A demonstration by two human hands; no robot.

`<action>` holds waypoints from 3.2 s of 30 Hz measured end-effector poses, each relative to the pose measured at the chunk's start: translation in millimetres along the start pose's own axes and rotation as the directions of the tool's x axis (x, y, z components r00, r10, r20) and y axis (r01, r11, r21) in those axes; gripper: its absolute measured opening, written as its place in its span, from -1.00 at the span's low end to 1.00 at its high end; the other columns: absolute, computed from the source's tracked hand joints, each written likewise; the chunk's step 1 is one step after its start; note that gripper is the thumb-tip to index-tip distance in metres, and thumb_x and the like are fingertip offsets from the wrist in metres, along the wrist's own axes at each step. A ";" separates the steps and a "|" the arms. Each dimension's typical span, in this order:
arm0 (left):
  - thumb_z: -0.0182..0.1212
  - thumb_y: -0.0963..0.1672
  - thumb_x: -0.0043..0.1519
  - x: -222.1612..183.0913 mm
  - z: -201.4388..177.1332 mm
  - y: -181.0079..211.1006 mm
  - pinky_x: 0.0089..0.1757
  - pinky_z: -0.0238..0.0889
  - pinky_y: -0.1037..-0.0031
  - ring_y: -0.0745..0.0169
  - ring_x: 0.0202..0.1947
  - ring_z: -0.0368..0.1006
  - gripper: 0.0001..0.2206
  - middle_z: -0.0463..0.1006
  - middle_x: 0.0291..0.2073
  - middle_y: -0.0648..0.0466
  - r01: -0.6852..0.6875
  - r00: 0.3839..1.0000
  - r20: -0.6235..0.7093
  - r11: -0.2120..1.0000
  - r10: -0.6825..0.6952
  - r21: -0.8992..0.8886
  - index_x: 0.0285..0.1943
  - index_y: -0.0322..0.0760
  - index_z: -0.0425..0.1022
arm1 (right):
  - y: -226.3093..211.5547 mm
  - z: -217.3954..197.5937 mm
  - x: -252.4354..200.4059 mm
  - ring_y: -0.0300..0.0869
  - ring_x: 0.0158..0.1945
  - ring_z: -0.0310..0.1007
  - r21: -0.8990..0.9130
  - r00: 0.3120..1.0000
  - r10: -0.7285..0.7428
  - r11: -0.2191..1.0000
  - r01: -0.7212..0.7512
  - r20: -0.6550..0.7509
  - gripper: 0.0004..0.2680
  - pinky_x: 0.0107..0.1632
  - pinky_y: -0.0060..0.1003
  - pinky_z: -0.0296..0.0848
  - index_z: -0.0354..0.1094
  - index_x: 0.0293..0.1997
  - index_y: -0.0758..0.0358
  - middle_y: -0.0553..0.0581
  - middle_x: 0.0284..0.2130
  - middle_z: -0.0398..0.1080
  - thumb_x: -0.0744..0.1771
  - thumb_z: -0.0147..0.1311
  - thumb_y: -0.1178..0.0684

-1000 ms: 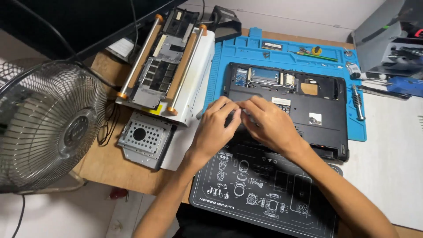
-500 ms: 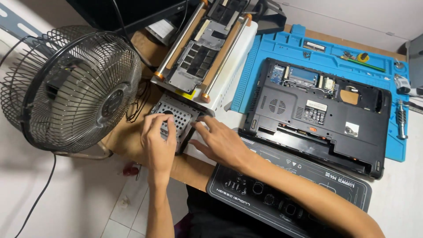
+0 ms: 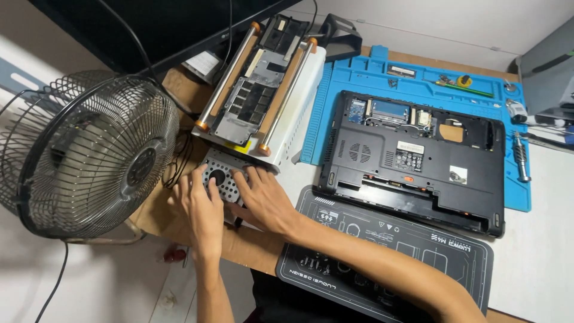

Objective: Reinstalling a hard drive into a laptop by connecting internal cables and securing the drive caddy with screws.

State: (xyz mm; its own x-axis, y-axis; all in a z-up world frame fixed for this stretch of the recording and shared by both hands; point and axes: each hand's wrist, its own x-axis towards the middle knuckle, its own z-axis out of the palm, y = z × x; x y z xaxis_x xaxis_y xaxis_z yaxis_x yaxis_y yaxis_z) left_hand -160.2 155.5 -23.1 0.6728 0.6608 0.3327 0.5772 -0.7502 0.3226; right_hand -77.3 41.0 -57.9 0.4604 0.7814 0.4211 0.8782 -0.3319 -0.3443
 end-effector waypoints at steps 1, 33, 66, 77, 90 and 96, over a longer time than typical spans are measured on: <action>0.17 -0.14 0.33 0.3 0.2 2.6 0.02 0.20 -0.03 -0.15 -0.06 0.45 -0.76 0.52 -0.11 -0.05 -0.009 1.000 -0.001 1.000 0.009 -0.005 0.19 -0.08 0.48 | 1.9 -0.9 1.1 0.19 -0.17 0.46 -0.007 1.000 0.005 1.000 -0.005 -0.006 -0.52 -0.17 -0.06 0.42 0.17 0.11 0.30 0.35 -0.20 0.32 0.22 0.30 -0.14; 0.20 -0.16 0.25 -21.0 -40.0 90.5 -0.12 0.41 0.57 0.32 -0.22 0.50 -0.67 0.60 -0.29 0.01 0.293 0.880 0.464 0.652 0.102 -0.699 0.21 -0.33 0.49 | 92.6 -135.9 -92.5 0.20 0.04 0.45 -0.119 0.917 -0.369 0.928 0.353 -0.155 -0.72 0.18 0.04 0.53 0.23 -0.25 0.31 0.54 0.00 0.40 0.36 0.16 -0.13; 0.28 -0.17 0.16 56.9 136.0 382.8 -0.10 0.41 0.05 -0.17 -0.16 0.59 -0.65 0.60 -0.38 -0.16 0.017 0.741 0.431 0.627 0.515 -0.779 0.13 -0.43 0.48 | 293.4 -275.6 -130.4 0.00 -0.22 0.56 0.238 0.679 0.706 0.707 -0.665 -0.202 -0.59 -0.14 -0.11 0.54 0.39 0.24 0.23 0.37 -0.04 0.39 0.27 0.39 0.04; 0.22 -0.27 0.19 39.8 125.8 389.6 -0.08 0.41 -0.02 -0.36 -0.11 0.56 -0.70 0.53 -0.33 -0.30 -0.010 0.812 0.336 0.588 0.476 -0.809 0.11 -0.52 0.47 | 307.7 -265.5 -136.9 -0.01 -0.17 0.57 0.319 0.639 0.729 0.683 -0.657 -0.246 -0.69 -0.10 -0.17 0.52 0.47 0.19 0.04 0.26 -0.02 0.43 0.31 0.30 0.17; 0.23 -0.28 0.18 32.6 145.9 387.8 -0.15 0.39 0.04 -0.27 -0.23 0.57 -0.71 0.51 -0.37 -0.21 -0.020 0.848 0.284 0.563 0.447 -0.827 0.10 -0.43 0.46 | 310.9 -255.2 -140.2 -0.11 -0.24 0.54 0.329 0.632 0.694 0.720 -0.611 -0.344 -0.73 -0.17 -0.25 0.48 0.49 0.16 0.10 0.21 -0.08 0.45 0.34 0.24 0.26; 0.29 -0.26 0.17 39.7 148.9 385.8 -0.21 0.40 0.19 -0.07 -0.32 0.58 -0.70 0.55 -0.40 -0.15 -0.032 0.869 0.235 0.524 0.436 -0.851 0.10 -0.30 0.49 | 306.7 -253.7 -136.8 -0.29 -0.25 0.49 0.446 0.593 0.698 0.714 -0.539 -0.401 -0.75 -0.16 -0.30 0.50 0.47 0.17 0.10 0.17 -0.12 0.42 0.37 0.20 0.27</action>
State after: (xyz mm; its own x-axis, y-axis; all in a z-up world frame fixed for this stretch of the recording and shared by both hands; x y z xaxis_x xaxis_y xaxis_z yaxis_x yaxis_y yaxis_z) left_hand 158.1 -111.4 -17.3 0.9449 0.2412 0.2212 -0.1132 -0.3931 0.9125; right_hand 161.9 -301.7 -8.2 0.9382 0.0203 0.3456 0.3213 -0.4224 -0.8475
